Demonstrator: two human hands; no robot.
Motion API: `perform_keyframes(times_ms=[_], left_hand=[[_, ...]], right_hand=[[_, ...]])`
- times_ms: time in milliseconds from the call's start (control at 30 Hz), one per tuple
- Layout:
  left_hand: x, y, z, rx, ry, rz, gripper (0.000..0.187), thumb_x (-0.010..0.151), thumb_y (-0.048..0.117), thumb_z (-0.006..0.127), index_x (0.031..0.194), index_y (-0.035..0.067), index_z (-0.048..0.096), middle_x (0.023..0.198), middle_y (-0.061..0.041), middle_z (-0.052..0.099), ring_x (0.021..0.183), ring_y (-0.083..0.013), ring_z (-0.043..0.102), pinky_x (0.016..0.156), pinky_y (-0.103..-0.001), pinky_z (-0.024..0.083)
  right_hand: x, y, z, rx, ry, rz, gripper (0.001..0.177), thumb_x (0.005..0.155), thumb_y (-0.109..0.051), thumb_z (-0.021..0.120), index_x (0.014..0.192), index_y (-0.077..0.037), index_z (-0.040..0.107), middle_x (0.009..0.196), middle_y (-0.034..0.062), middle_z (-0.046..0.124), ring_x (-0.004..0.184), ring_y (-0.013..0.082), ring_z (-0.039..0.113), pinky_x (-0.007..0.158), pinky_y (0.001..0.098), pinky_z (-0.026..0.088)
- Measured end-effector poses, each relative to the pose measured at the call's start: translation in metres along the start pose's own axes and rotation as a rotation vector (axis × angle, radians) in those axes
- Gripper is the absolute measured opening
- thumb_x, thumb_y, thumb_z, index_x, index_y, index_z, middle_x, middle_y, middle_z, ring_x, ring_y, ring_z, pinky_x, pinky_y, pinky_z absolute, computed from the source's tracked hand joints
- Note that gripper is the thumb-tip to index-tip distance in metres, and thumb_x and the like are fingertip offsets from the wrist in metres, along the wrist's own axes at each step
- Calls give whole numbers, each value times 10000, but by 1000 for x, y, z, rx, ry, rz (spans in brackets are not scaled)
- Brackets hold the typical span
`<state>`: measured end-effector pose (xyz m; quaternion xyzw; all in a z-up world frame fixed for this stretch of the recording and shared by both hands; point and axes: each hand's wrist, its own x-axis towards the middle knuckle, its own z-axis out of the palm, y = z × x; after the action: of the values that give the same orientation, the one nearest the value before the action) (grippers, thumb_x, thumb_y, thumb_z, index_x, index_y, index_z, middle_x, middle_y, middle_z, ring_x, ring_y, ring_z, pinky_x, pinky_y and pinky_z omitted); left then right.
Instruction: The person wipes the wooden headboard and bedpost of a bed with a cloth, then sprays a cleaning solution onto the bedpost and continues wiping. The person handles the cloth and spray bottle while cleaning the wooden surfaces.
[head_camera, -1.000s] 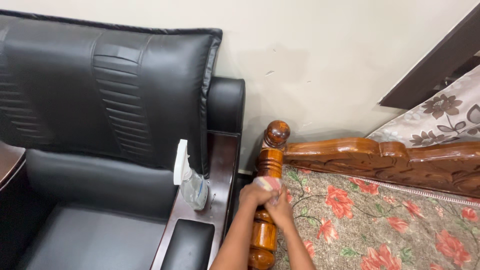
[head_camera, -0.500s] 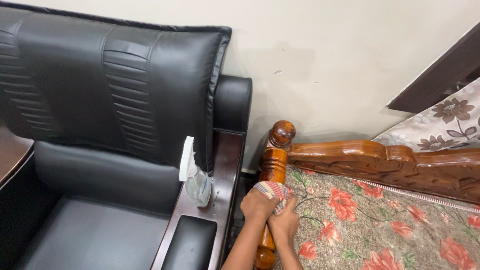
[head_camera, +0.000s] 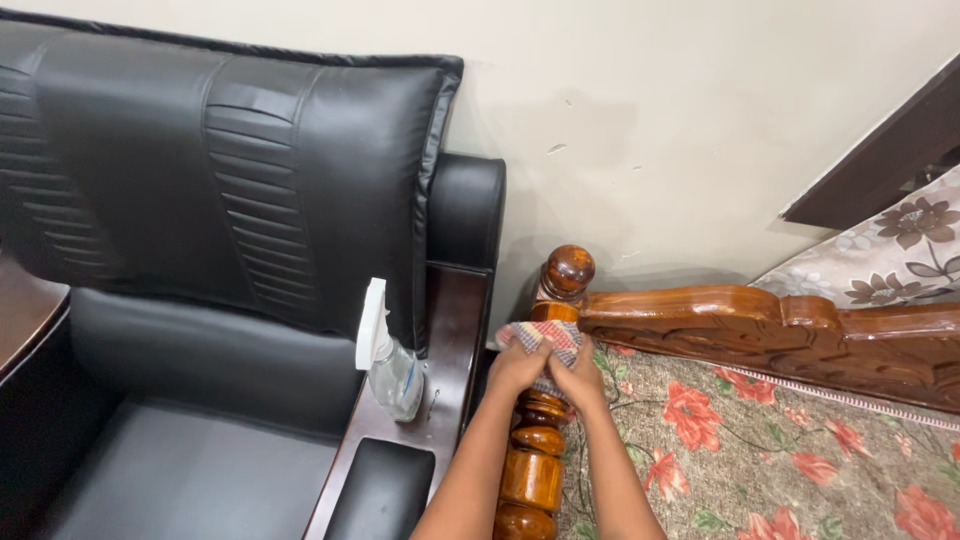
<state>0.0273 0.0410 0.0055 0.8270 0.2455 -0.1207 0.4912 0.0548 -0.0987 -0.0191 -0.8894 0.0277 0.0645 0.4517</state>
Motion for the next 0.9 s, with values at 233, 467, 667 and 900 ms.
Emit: perform_keyframes(times_ms=[233,467,667,900], left_hand=[[23,5,11,-87,-20,-106,709,700,603,698,1188,93,763,1204,-198,740,1180,-320,691,1044,-395,508],[-7,38,-6,45,150,-96,560,677,436,844,1109,86,777,1119,-194,748,1087,-328,724,982,-384,553],[-21,51,-9,-2,371,166,461,725,333,811,1126,107,785,994,-190,770,976,-344,748,905,-409,576],[28,37,-2,-185,20,-202,507,643,426,840,986,54,807,940,-139,803,937,-229,789,899,-335,584]], right_hand=[[18,9,28,-37,123,195,752,830,-426,679,1463,-175,360,1145,284,710,1072,468,688,966,512,503],[-25,-37,14,-1,318,186,642,805,-307,771,1319,-127,431,1000,259,725,940,447,718,872,526,539],[-18,-31,12,-34,361,-208,577,898,-235,707,1391,-92,444,1130,251,704,1009,401,729,848,504,584],[34,0,18,312,0,295,852,763,-250,716,1515,-158,325,1334,260,608,1166,402,660,962,461,547]])
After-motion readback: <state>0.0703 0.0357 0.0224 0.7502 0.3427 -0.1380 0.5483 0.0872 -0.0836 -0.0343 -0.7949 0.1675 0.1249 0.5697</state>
